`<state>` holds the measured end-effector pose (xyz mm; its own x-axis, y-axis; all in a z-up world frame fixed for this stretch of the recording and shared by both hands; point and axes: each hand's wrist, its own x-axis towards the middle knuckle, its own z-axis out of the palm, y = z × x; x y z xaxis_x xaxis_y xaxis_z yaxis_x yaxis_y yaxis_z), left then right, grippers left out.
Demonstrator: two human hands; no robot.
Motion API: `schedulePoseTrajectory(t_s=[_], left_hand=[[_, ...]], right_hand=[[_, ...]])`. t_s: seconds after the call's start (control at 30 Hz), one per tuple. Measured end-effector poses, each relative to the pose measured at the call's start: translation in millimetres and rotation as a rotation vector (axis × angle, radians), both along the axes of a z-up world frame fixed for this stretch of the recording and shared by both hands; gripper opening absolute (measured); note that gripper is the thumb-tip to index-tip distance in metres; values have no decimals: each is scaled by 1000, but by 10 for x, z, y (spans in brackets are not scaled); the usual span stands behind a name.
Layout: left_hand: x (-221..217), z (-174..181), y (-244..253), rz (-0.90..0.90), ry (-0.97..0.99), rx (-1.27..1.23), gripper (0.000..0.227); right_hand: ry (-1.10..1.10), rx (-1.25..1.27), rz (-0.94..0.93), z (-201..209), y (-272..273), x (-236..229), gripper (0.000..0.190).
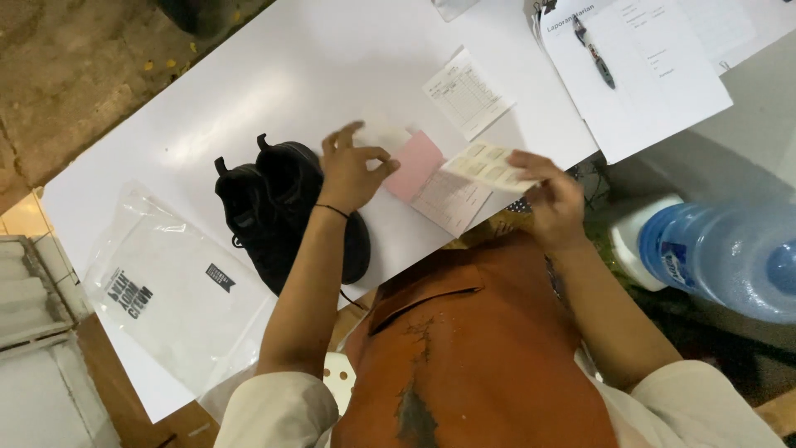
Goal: A worker at a service counter receives a pair of shoes, places them in a bag, and writes out a service order on a notepad.
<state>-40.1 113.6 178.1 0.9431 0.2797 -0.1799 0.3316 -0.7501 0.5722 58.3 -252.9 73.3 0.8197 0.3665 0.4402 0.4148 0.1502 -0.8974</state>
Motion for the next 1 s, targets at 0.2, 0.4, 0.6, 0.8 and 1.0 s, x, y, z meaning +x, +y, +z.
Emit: schedulePoseTrajectory(t_s=[0.2, 0.4, 0.6, 0.8, 1.0], left_hand=[[274, -323, 496, 70, 216, -25, 34], [370, -466, 637, 79, 227, -3, 43], [410, -540, 685, 109, 195, -39, 42], [203, 260, 189, 19, 34, -273, 41], [153, -563, -200, -22, 302, -148, 42]], right_hand=[[-427, -311, 254, -179, 349, -230, 23], [-469, -463, 288, -242, 424, -332, 22], [-455, -450, 304, -255, 492, -299, 20], [-528, -519, 285, -375, 513, -271, 28], [-306, -793, 178, -583, 243, -273, 15]])
